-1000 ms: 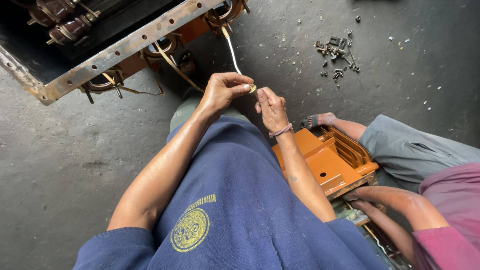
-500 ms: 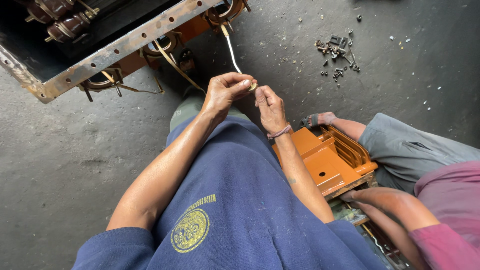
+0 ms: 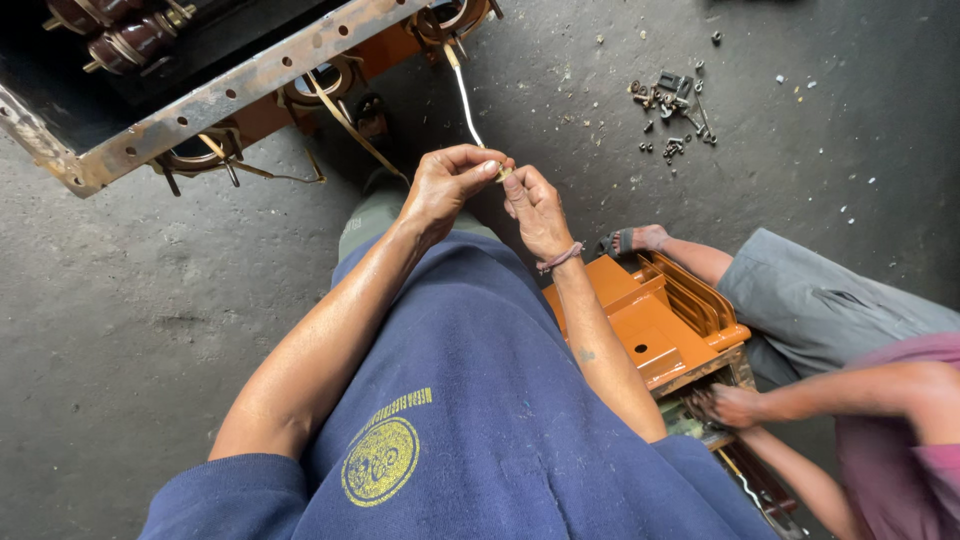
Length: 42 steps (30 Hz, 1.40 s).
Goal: The person sits on the floor assembling electrical switchgear parts. They thread a white wire through a brass tube, bend and shape the wire by hand, then use pliers to crimp and trim the wire ends, working on components mounted in an orange metal housing.
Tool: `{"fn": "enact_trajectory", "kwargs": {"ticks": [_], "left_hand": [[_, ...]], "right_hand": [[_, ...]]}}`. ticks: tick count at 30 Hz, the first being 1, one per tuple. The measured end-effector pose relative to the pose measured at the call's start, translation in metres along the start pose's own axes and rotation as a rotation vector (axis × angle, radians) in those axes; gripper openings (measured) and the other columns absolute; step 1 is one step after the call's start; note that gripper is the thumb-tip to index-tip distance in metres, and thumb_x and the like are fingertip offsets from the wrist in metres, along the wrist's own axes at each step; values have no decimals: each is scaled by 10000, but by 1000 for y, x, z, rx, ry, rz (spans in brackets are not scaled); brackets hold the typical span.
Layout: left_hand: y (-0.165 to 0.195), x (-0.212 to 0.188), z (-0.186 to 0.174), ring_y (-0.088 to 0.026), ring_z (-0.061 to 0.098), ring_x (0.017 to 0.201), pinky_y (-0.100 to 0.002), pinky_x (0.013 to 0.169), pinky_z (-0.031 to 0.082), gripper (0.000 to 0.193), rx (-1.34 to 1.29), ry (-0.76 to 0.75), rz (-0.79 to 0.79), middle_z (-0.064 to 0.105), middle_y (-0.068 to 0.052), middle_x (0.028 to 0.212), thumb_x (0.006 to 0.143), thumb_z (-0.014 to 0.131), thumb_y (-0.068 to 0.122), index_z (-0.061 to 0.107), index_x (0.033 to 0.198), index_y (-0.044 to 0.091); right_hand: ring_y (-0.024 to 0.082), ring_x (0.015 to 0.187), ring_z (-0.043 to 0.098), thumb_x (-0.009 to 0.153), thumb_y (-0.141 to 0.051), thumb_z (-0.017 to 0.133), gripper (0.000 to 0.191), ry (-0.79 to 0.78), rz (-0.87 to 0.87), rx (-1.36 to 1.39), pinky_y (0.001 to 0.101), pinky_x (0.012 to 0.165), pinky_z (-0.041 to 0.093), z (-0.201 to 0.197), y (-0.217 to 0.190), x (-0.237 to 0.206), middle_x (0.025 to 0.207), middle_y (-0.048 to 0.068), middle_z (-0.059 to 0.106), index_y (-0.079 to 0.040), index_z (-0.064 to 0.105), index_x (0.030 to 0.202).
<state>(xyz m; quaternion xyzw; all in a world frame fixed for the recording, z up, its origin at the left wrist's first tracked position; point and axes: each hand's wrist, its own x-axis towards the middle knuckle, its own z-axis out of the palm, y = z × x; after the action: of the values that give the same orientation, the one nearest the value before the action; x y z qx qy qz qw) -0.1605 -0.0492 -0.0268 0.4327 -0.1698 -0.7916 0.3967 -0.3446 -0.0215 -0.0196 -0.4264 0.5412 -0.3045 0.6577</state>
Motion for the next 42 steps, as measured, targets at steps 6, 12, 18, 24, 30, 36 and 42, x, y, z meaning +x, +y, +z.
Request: {"fn": "enact_trajectory", "kwargs": {"ticks": [6, 12, 18, 24, 30, 36, 42], "left_hand": [[-9, 1, -1, -134, 694, 982, -283, 921, 563, 181, 61, 3, 60, 761, -101, 1043, 976, 725, 89, 763, 1123, -10], [-7, 1, 1, -180, 736, 974, -326, 942, 599, 189, -67, 15, -3, 781, -113, 1060, 953, 709, 107, 729, 1107, 0], [-5, 2, 3, -171, 730, 1026, -322, 965, 591, 187, -39, 29, 13, 769, -127, 1089, 968, 706, 94, 728, 1124, -7], [-9, 3, 4, -161, 728, 1025, -302, 951, 581, 177, -51, 35, 9, 774, -114, 1081, 962, 706, 89, 726, 1114, 2], [-6, 4, 9, -167, 737, 991, -302, 924, 589, 184, -57, 78, 32, 776, -130, 1057, 960, 715, 94, 733, 1109, -13], [-1, 10, 10, -182, 761, 1012, -310, 951, 600, 199, -133, 64, 64, 777, -144, 1067, 950, 708, 98, 729, 1113, -13], [-5, 12, 6, -177, 737, 1012, -315, 946, 587, 183, -82, 68, 67, 782, -133, 1073, 961, 710, 89, 739, 1106, -20]], "right_hand": [[33, 631, 433, 1065, -530, 454, 531, 78, 131, 87, 216, 563, 382, 4, -5, 16, 761, -51, 514, -49, 676, 1088], [13, 794, 525, 1065, -462, 493, 410, 77, 284, 96, 208, 630, 391, 2, -15, 5, 934, -33, 564, -70, 567, 1164], [64, 879, 578, 1063, -280, 662, 316, 24, -76, 61, 237, 813, 492, -5, -3, -1, 1045, 4, 577, -54, 489, 1201], [63, 704, 562, 1071, -423, 558, 406, 88, 79, 67, 225, 655, 447, 0, -3, 10, 892, -18, 634, -22, 598, 1113], [25, 702, 501, 1041, -486, 508, 433, 119, 254, 7, 199, 600, 400, -1, -10, 5, 840, -44, 593, -85, 652, 1121], [47, 698, 486, 1054, -459, 606, 409, 125, 138, 40, 213, 630, 374, -12, 19, -17, 787, -33, 562, -56, 651, 1005], [26, 685, 482, 1041, -542, 551, 496, 232, 205, 66, 211, 629, 363, -14, 43, -21, 747, -61, 573, -74, 682, 942]]}}
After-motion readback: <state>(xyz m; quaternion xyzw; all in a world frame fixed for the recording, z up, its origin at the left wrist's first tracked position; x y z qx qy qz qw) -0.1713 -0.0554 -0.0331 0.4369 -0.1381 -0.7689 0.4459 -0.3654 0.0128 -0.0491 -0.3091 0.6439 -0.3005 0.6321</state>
